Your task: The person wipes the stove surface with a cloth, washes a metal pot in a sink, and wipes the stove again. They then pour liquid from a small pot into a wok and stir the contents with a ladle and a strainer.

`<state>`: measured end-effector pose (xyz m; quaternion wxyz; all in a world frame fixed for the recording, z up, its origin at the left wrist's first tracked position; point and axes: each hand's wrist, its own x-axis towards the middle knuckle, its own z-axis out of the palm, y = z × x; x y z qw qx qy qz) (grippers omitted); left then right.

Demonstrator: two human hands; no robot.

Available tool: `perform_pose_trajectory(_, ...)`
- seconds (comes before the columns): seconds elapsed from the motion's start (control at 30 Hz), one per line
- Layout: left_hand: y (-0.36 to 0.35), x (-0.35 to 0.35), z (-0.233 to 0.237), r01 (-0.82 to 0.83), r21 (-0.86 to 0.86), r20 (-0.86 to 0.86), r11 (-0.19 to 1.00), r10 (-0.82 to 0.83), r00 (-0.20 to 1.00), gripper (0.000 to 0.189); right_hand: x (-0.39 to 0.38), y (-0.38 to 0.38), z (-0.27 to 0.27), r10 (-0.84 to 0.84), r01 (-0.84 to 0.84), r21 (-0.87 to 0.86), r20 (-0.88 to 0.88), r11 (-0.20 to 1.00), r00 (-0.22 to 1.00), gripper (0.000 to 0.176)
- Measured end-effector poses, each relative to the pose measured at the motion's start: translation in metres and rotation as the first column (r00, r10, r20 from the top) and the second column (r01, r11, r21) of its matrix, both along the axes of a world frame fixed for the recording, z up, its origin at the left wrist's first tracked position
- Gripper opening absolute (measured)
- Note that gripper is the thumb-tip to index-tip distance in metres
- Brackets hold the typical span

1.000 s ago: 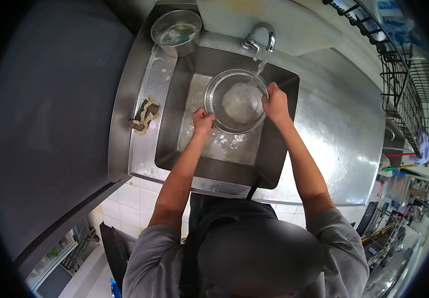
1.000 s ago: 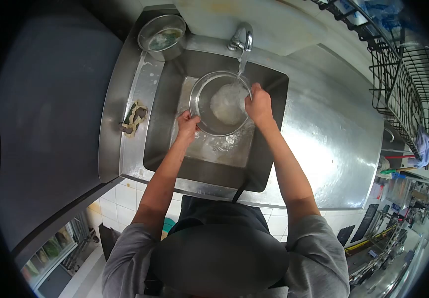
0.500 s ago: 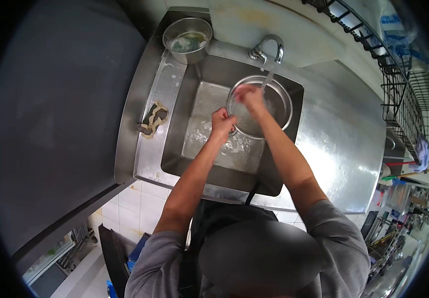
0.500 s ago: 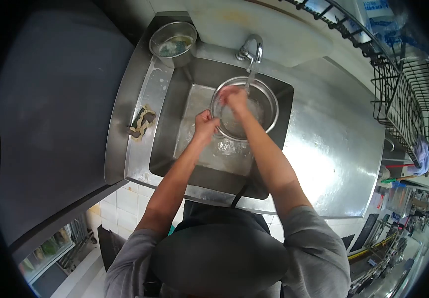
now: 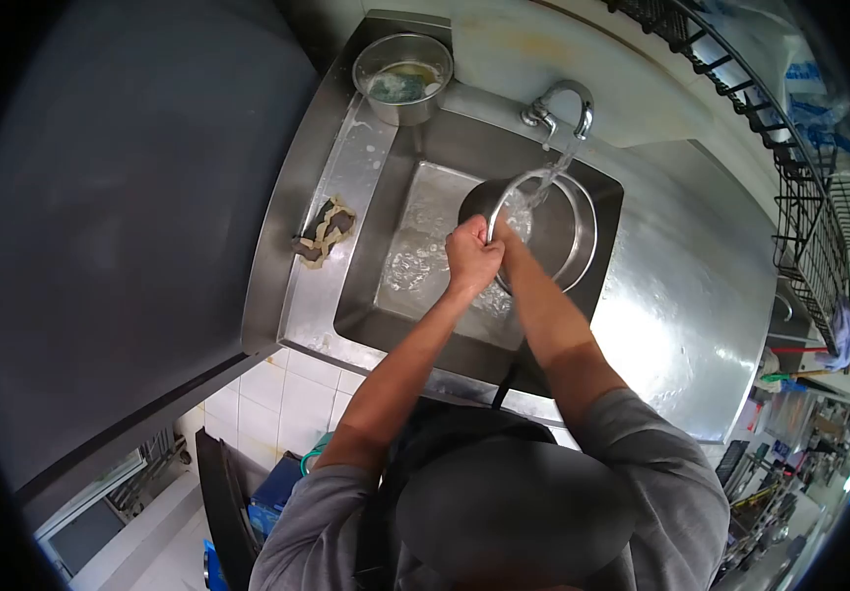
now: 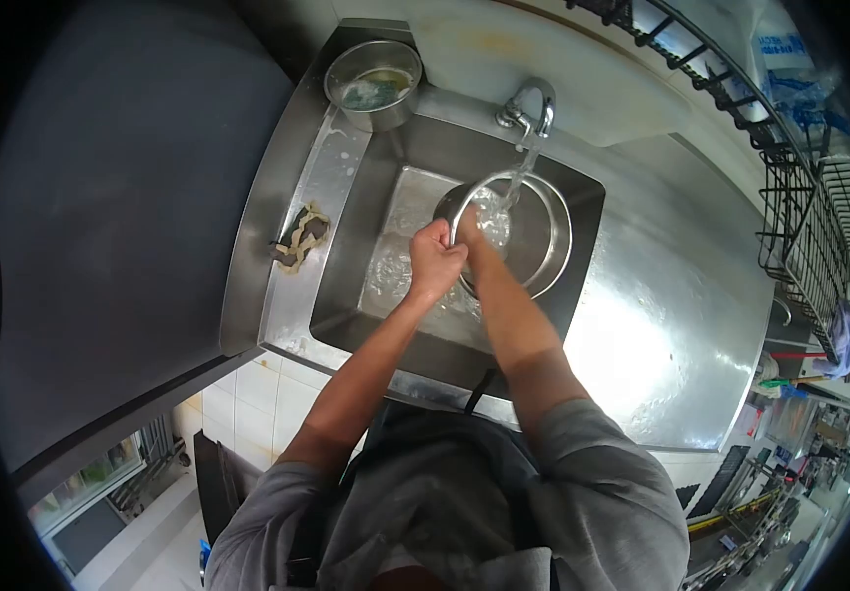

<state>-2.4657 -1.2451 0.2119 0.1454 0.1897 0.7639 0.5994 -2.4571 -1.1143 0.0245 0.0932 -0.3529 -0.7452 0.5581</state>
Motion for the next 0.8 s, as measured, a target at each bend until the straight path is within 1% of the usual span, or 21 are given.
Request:
perform_pose_trajectory(0.03,0.0,0.0,-0.002,-0.001,0.002,0.002,1.0,0.001,1.0,0.027,0.007,-0.027,-0.011,0.076,-0.076,-0.043,0.006,0.996,0.997,0.026)
perform_pose_trajectory(0.07,-0.004,-0.005,-0.001,0.001,-0.028,-0.06,1.0,-0.003,0.998,0.026,0.017,-0.035,-0.021,0.268,-0.275,0.056,0.108,0.96,0.957,0.028)
perform_pose_trajectory(0.1,-0.009,-0.013,-0.004,-0.011,-0.057,-0.104,0.998,0.005,0.995,0.026,0.027,-0.03,-0.032,0.468,-0.531,0.213,0.284,0.82,0.837,0.03)
perform_pose_trajectory(0.13,-0.016,-0.022,-0.007,-0.026,-0.085,-0.139,0.996,0.014,0.99,0.027,0.036,-0.02,-0.043,0.567,-0.746,0.331,0.495,0.578,0.659,0.032)
perform_pose_trajectory(0.17,-0.022,-0.027,-0.013,-0.044,-0.109,-0.172,0.993,0.025,0.985,0.027,0.043,-0.008,-0.052,0.579,-0.859,0.379,0.635,0.343,0.511,0.034)
perform_pose_trajectory(0.2,-0.027,-0.031,-0.029,-0.061,-0.089,-0.121,0.994,0.05,0.991,0.027,0.042,-0.008,0.012,0.477,-0.914,0.16,0.812,0.372,0.336,0.044)
perform_pose_trajectory(0.27,-0.034,-0.033,-0.071,-0.083,-0.053,-0.012,0.995,0.082,0.997,0.028,0.047,-0.027,0.034,0.627,-0.847,-0.048,0.694,0.529,0.353,0.047)
perform_pose_trajectory(0.3,-0.032,-0.037,-0.078,-0.076,-0.052,0.063,0.996,0.08,0.995,0.029,0.056,-0.03,0.034,0.683,-0.795,-0.16,0.625,0.585,0.378,0.049)
perform_pose_trajectory(0.33,-0.029,-0.038,-0.085,-0.067,-0.053,0.143,0.996,0.074,0.987,0.029,0.077,-0.031,0.037,0.729,-0.738,-0.115,0.315,0.665,0.608,0.048)
perform_pose_trajectory(0.37,-0.025,-0.039,-0.091,-0.06,-0.055,0.224,0.997,0.071,0.972,0.029,0.089,-0.032,0.066,0.671,-0.691,-0.095,0.366,0.716,0.645,0.049)
perform_pose_trajectory(0.4,-0.02,-0.044,-0.089,-0.03,-0.061,0.338,0.998,0.049,0.94,0.026,0.087,-0.031,0.129,0.612,-0.648,-0.065,0.412,0.759,0.675,0.051)
perform_pose_trajectory(0.43,-0.012,-0.05,-0.085,-0.014,-0.143,0.335,0.99,0.062,0.94,0.026,0.088,-0.034,0.175,0.553,-0.606,-0.032,0.45,0.795,0.702,0.053)
perform_pose_trajectory(0.47,-0.004,-0.054,-0.08,0.002,-0.228,0.329,0.974,0.075,0.941,0.026,0.106,-0.044,0.191,0.491,-0.595,0.158,0.423,0.788,0.762,0.045)
perform_pose_trajectory(0.5,0.002,-0.055,-0.069,0.021,-0.315,0.326,0.949,0.087,0.941,0.025,0.115,-0.048,0.183,0.403,-0.519,0.305,0.369,0.799,0.838,0.04)
perform_pose_trajectory(0.53,0.011,-0.055,-0.058,0.047,-0.328,0.322,0.944,0.065,0.944,0.024,0.125,-0.052,0.166,0.315,-0.424,0.442,0.3,0.79,0.9,0.034)
perform_pose_trajectory(0.57,0.023,-0.052,-0.061,0.06,-0.311,0.254,0.948,0.022,0.967,0.025,0.133,-0.053,0.149,0.234,-0.316,0.571,0.214,0.758,0.948,0.028)
perform_pose_trajectory(0.6,0.038,-0.051,-0.066,0.069,-0.293,0.179,0.954,-0.016,0.984,0.026,0.133,-0.047,0.139,0.218,-0.23,0.565,0.09,0.792,0.972,0.02)
perform_pose_trajectory(0.63,0.053,-0.05,-0.071,0.079,-0.276,0.099,0.958,-0.053,0.994,0.027,0.134,-0.037,0.131,0.127,-0.147,0.61,0.077,0.779,0.989,0.021)
perform_pose_trajectory(0.7,0.087,-0.048,-0.04,0.164,-0.011,0.307,0.986,-0.153,0.939,0.018,0.132,-0.02,0.126,-0.058,0.012,0.685,0.043,0.729,0.997,0.024)
perform_pose_trajectory(0.77,0.126,-0.052,-0.034,0.264,0.147,0.429,0.953,-0.302,0.851,0.01,0.13,0.007,0.129,-0.314,0.323,0.522,-0.109,0.789,0.943,0.035)
perform_pose_trajectory(0.8,0.143,-0.047,-0.031,0.204,0.225,0.461,0.953,-0.288,0.839,0.008,0.135,0.02,0.124,-0.43,0.449,0.428,-0.148,0.784,0.891,0.041)
